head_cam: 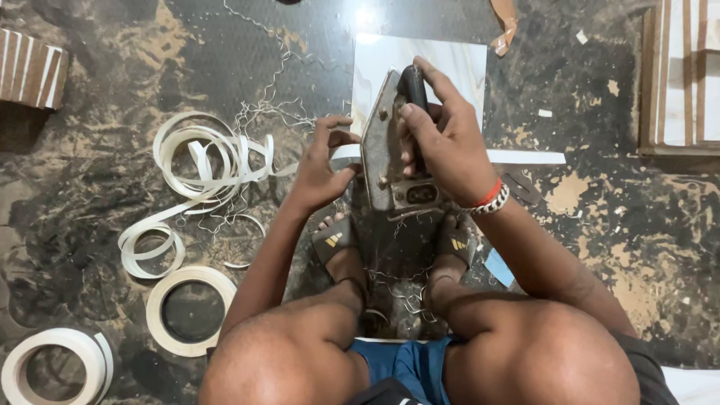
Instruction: The person applies white edge banding to the edges of a rectangular marble-patterned board. They position the strip, use a handheld iron to press it along the edge, and smooth it with their fingers. The process is repeated on multiple edges of the board.
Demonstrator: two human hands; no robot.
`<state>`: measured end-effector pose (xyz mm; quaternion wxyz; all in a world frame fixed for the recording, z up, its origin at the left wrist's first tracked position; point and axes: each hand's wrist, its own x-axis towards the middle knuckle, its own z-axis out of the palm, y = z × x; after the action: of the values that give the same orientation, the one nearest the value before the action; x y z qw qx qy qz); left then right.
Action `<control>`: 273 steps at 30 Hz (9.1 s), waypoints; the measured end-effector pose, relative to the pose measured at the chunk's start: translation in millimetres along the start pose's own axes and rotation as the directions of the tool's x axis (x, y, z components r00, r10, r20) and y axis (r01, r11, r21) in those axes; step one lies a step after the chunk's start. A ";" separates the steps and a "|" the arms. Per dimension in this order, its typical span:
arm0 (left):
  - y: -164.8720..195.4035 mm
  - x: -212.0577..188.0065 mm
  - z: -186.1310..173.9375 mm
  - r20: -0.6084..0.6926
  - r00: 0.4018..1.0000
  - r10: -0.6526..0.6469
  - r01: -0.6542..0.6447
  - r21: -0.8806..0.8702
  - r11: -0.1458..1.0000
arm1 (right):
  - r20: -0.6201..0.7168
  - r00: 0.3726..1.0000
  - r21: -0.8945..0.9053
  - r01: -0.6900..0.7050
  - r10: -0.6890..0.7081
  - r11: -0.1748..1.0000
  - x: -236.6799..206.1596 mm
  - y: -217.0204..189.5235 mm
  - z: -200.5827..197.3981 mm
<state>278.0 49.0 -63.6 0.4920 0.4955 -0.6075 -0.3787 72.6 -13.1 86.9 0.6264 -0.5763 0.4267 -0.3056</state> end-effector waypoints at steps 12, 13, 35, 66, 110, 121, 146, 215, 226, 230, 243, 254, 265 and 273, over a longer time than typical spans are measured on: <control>28.9 1.3 -12.5 0.062 0.998 -0.028 0.019 0.135 0.991 | -0.049 0.999 -0.053 0.018 -0.021 0.998 -0.9 -6.7 0.9; 30.9 1.5 -14.3 0.072 0.997 0.006 -0.018 0.167 0.986 | -0.050 0.998 -0.038 0.031 -0.033 0.999 -1.6 -5.6 -0.5; 109.2 23.3 -12.8 0.326 0.929 0.174 -0.367 0.754 0.545 | -0.226 0.954 -0.186 0.156 -0.197 0.970 -43.6 15.7 -131.0; 5.3 -0.7 21.0 0.000 0.991 -0.132 0.131 0.100 0.986 | -0.079 0.982 -0.101 0.163 -0.171 0.981 -34.6 15.9 -75.9; 118.3 24.2 7.1 0.414 0.905 0.101 -0.422 0.836 0.351 | -0.240 0.953 -0.300 0.108 -0.185 0.948 -59.8 7.0 -149.3; 105.3 18.8 19.5 0.297 0.953 0.057 -0.282 0.804 0.523 | -0.320 0.927 -0.230 0.123 -0.194 0.965 -81.7 13.0 -207.2; 140.9 80.4 213.1 0.402 0.872 0.279 -0.489 0.678 0.549 | -0.592 0.797 0.279 0.063 0.120 0.958 -177.8 94.7 -342.5; 126.8 5.7 53.3 0.271 0.941 0.204 -0.339 0.774 0.535 | 0.054 0.824 -0.931 0.246 -0.564 0.270 -130.0 90.9 -224.4; 115.7 5.2 55.5 0.289 0.925 0.248 -0.371 0.829 0.418 | 0.047 0.835 -0.910 0.261 -0.548 0.321 -130.1 90.9 -227.2; 112.5 5.6 54.7 0.303 0.917 0.261 -0.389 0.828 0.403 | 0.031 0.828 -0.912 0.253 -0.560 0.323 -131.1 88.1 -222.3; 110.7 -1.2 58.1 0.230 0.938 0.259 -0.327 0.837 0.438 | 0.069 0.804 -0.922 0.277 -0.590 0.270 -129.2 99.9 -224.2; 106.2 -4.1 54.9 0.302 0.920 0.252 -0.378 0.854 0.356 | 0.055 0.851 -0.866 0.301 -0.522 0.400 -118.5 99.7 -236.1; 106.6 -8.4 52.8 0.270 0.906 0.325 -0.384 0.847 0.366 | 0.065 0.855 -0.841 0.325 -0.515 0.433 -118.2 90.3 -233.5; 100.7 -7.7 57.1 0.284 0.910 0.302 -0.386 0.846 0.368 | -0.165 0.902 -0.558 0.247 -0.398 0.792 -53.3 106.6 -264.4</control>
<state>199.5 77.3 17.1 0.2020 0.5246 -0.8225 0.0869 -197.4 -72.5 -0.6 0.3179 -0.7418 0.4701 -0.3574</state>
